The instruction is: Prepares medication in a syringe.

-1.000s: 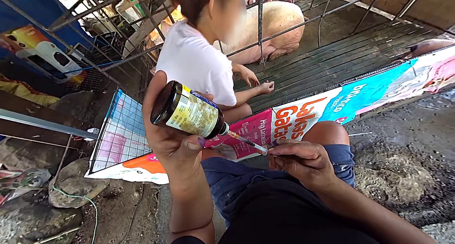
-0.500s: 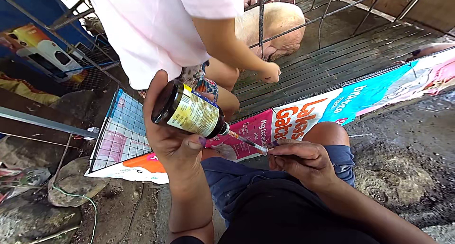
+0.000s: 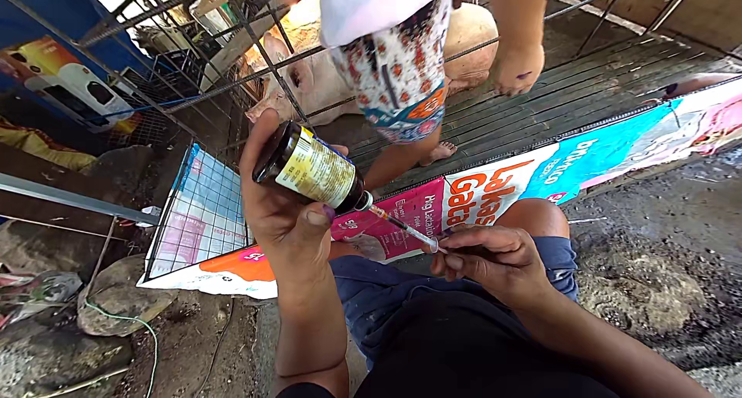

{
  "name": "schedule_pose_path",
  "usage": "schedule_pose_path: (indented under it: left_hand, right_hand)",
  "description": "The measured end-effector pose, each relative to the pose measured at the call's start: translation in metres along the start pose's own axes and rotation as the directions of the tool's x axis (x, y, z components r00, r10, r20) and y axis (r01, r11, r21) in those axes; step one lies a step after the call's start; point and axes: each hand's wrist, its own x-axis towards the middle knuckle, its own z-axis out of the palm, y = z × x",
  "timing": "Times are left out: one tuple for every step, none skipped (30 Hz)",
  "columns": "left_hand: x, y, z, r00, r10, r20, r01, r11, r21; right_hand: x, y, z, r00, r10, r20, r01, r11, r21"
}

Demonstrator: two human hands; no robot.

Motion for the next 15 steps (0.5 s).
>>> schedule_pose_path:
  left_hand:
    - [0.0003, -0.0003, 0.0002, 1.000, -0.002, -0.007, 0.002, 1.000, 0.003]
    - [0.0003, -0.0003, 0.0006, 1.000, -0.008, -0.014, 0.008, 1.000, 0.007]
    - [0.0004, -0.0003, 0.0008, 1.000, -0.017, -0.017, 0.017, 1.000, 0.012]
    - [0.0005, -0.0003, 0.0010, 1.000, -0.026, -0.018, 0.026, 1.000, 0.016]
    - [0.0007, -0.0004, 0.0007, 0.999, -0.034, -0.014, 0.034, 0.999, 0.025]
    - [0.0012, -0.0004, 0.0007, 0.999, -0.039, -0.010, 0.039, 0.999, 0.038]
    - [0.0019, -0.0004, 0.0010, 0.999, -0.044, -0.009, 0.044, 0.998, 0.047]
    - [0.0023, -0.0008, 0.0011, 0.999, -0.049, -0.012, 0.049, 0.998, 0.047]
    - [0.0023, -0.0012, 0.0013, 0.999, -0.051, -0.014, 0.052, 0.998, 0.044]
    - [0.0023, -0.0015, 0.0015, 0.998, -0.054, -0.016, 0.055, 0.998, 0.037]
    - [0.0020, -0.0020, 0.0013, 0.998, -0.054, -0.018, 0.055, 0.998, 0.024]
    - [0.0014, -0.0025, 0.0007, 0.998, -0.053, -0.018, 0.054, 0.998, 0.013]
    - [0.0009, -0.0032, -0.0001, 0.999, -0.050, -0.019, 0.050, 0.999, 0.000]
    - [0.0006, -0.0038, -0.0011, 0.999, -0.047, -0.016, 0.047, 0.999, -0.017]
    - [0.0000, -0.0043, -0.0019, 0.999, -0.042, -0.016, 0.042, 0.999, -0.033]
  right_hand:
    - [0.0005, 0.0000, 0.0005, 1.000, 0.013, 0.001, -0.013, 0.999, 0.032]
    - [0.0009, 0.0001, 0.0006, 1.000, 0.026, 0.006, -0.026, 0.998, 0.061]
    - [0.0010, 0.0005, 0.0003, 0.999, 0.037, 0.011, -0.038, 0.995, 0.092]
    - [0.0010, 0.0010, 0.0000, 0.999, 0.047, 0.015, -0.049, 0.992, 0.120]
    - [0.0011, 0.0015, -0.0001, 0.998, 0.054, 0.018, -0.056, 0.988, 0.144]
    - [0.0012, 0.0016, -0.0003, 0.998, 0.062, 0.022, -0.064, 0.984, 0.166]
    - [0.0013, 0.0015, -0.0005, 0.997, 0.068, 0.025, -0.071, 0.980, 0.185]
    - [0.0014, 0.0013, -0.0005, 0.997, 0.069, 0.024, -0.073, 0.978, 0.195]
    - [0.0012, 0.0013, -0.0005, 0.998, 0.064, 0.018, -0.066, 0.980, 0.190]
    - [0.0009, 0.0012, -0.0003, 0.999, 0.054, 0.005, -0.054, 0.985, 0.161]
    - [0.0003, 0.0011, 0.0002, 0.999, 0.036, -0.015, -0.034, 0.994, 0.103]
    - [-0.0004, 0.0003, 0.0013, 0.999, 0.006, -0.041, -0.005, 1.000, 0.010]
    - [-0.0013, -0.0001, 0.0025, 0.997, -0.041, -0.059, 0.034, 0.994, -0.107]
    - [-0.0021, -0.0001, 0.0039, 0.992, -0.105, -0.064, 0.087, 0.968, -0.237]
    - [-0.0030, 0.0006, 0.0051, 0.983, -0.176, -0.054, 0.145, 0.920, -0.365]
